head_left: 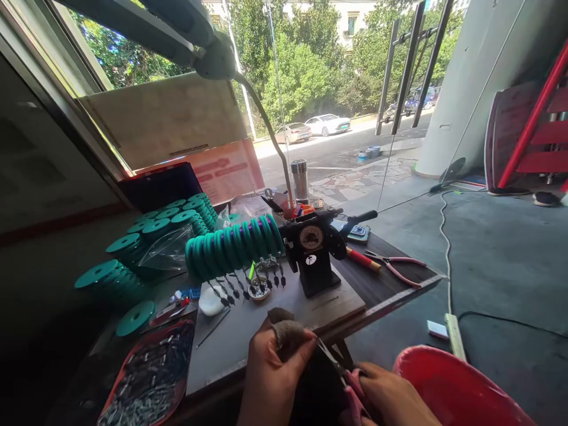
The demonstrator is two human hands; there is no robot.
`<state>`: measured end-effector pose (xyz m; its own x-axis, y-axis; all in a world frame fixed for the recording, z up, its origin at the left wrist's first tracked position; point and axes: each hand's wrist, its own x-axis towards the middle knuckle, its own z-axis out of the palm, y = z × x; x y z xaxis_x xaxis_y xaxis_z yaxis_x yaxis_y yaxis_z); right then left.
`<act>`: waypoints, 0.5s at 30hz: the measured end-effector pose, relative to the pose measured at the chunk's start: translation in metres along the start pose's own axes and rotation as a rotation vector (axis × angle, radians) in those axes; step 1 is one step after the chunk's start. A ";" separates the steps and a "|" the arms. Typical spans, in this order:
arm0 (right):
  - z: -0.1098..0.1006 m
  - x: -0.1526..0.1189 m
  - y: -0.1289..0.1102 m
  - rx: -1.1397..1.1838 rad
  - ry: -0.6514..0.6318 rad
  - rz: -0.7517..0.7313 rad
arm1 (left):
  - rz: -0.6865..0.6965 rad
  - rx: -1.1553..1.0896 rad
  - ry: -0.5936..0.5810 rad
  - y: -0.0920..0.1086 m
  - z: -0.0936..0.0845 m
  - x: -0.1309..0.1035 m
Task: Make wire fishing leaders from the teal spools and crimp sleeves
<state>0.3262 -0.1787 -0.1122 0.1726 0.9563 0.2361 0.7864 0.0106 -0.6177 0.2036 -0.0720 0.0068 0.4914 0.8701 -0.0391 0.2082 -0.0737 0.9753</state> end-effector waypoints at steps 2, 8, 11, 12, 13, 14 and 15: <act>0.005 0.000 0.004 0.014 0.016 -0.002 | 0.004 -0.036 -0.001 -0.001 0.000 -0.001; -0.002 0.002 0.004 -0.100 -0.016 -0.024 | 0.000 -0.027 -0.074 0.001 0.000 -0.001; 0.001 0.003 0.005 -0.166 0.055 -0.058 | 0.000 -0.010 -0.049 0.005 0.001 -0.001; 0.004 0.002 0.005 -0.185 0.112 -0.059 | -0.002 -0.004 -0.044 0.006 0.001 -0.002; 0.007 0.002 0.006 -0.199 0.167 -0.062 | -0.006 0.010 -0.051 0.006 0.001 -0.001; 0.009 0.001 0.006 -0.206 0.200 -0.067 | -0.010 0.035 -0.073 0.006 0.000 -0.001; 0.009 0.001 0.005 -0.206 0.207 -0.063 | -0.016 0.066 -0.104 0.006 0.000 -0.001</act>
<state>0.3250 -0.1752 -0.1224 0.2203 0.8754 0.4302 0.8995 -0.0117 -0.4367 0.2040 -0.0731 0.0128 0.5721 0.8163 -0.0799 0.2703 -0.0957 0.9580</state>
